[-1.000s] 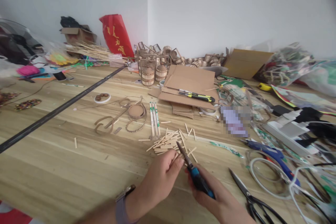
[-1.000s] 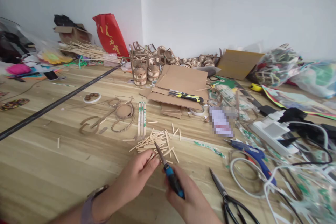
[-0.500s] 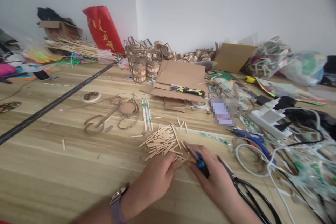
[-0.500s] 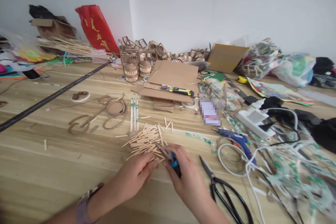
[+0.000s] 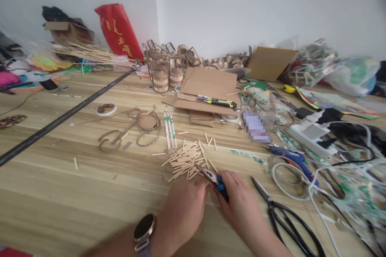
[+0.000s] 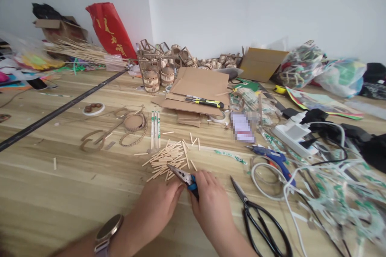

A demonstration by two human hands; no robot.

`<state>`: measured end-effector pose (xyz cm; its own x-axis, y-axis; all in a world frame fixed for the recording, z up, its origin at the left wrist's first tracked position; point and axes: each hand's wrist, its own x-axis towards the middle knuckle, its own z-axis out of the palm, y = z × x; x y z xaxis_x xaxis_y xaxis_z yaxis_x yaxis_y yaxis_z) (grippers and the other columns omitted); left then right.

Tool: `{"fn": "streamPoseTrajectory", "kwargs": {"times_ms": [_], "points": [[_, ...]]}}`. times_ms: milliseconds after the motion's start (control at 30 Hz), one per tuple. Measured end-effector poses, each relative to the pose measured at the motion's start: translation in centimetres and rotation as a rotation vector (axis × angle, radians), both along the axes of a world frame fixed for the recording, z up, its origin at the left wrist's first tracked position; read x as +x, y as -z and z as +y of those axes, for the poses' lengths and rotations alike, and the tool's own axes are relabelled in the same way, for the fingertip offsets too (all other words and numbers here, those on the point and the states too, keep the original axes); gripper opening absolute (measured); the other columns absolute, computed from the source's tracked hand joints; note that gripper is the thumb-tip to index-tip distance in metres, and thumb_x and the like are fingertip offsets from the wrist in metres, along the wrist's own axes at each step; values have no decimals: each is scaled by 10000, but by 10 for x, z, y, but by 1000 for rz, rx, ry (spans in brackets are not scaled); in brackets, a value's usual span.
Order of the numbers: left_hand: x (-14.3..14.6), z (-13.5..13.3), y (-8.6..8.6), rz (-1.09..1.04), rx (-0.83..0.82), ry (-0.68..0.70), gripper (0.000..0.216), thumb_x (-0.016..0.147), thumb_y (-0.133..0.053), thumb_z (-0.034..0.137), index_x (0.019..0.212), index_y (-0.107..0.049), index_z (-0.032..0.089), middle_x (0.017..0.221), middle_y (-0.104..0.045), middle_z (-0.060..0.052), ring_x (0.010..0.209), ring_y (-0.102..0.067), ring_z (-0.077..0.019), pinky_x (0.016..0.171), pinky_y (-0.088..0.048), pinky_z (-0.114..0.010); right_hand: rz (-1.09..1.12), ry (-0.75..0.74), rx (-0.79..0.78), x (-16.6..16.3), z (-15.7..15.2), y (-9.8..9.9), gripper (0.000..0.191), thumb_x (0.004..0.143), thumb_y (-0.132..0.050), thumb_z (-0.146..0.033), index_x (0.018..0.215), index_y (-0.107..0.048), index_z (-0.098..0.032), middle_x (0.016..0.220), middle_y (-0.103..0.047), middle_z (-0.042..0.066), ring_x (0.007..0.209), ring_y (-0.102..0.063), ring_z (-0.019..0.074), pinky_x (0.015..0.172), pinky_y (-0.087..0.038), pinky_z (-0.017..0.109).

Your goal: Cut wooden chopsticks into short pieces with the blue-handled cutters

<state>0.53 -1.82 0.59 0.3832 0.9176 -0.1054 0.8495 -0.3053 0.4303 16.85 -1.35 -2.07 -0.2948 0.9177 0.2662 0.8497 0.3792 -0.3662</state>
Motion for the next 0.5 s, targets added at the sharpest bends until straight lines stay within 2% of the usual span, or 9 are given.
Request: {"fn": "streamPoseTrajectory", "kwargs": {"times_ms": [200,367,500], "points": [[4,-1,-3,160,-18,-37,389,972,-278,156,1110,-641,179,849,-725,-133,753,-700,-303,634,-508,-371,-9,19,-45,-3,1,0,145,819,-476,-122,877,-582,-201,833,-667,75,796,-622,256,682,-463,331],[7,-1,-4,208,-6,-41,373,941,-309,87,1097,-638,163,870,-716,-141,773,-698,-280,661,-513,-344,-7,33,-57,-6,3,1,220,790,-466,-103,931,-599,-207,877,-690,78,828,-632,256,712,-464,334],[7,-2,-2,237,17,-48,364,914,-329,47,1055,-648,151,855,-711,-148,767,-695,-284,668,-517,-353,-43,30,-58,-6,5,0,206,788,-466,-96,904,-595,-208,860,-694,77,811,-637,257,682,-455,323]]}}
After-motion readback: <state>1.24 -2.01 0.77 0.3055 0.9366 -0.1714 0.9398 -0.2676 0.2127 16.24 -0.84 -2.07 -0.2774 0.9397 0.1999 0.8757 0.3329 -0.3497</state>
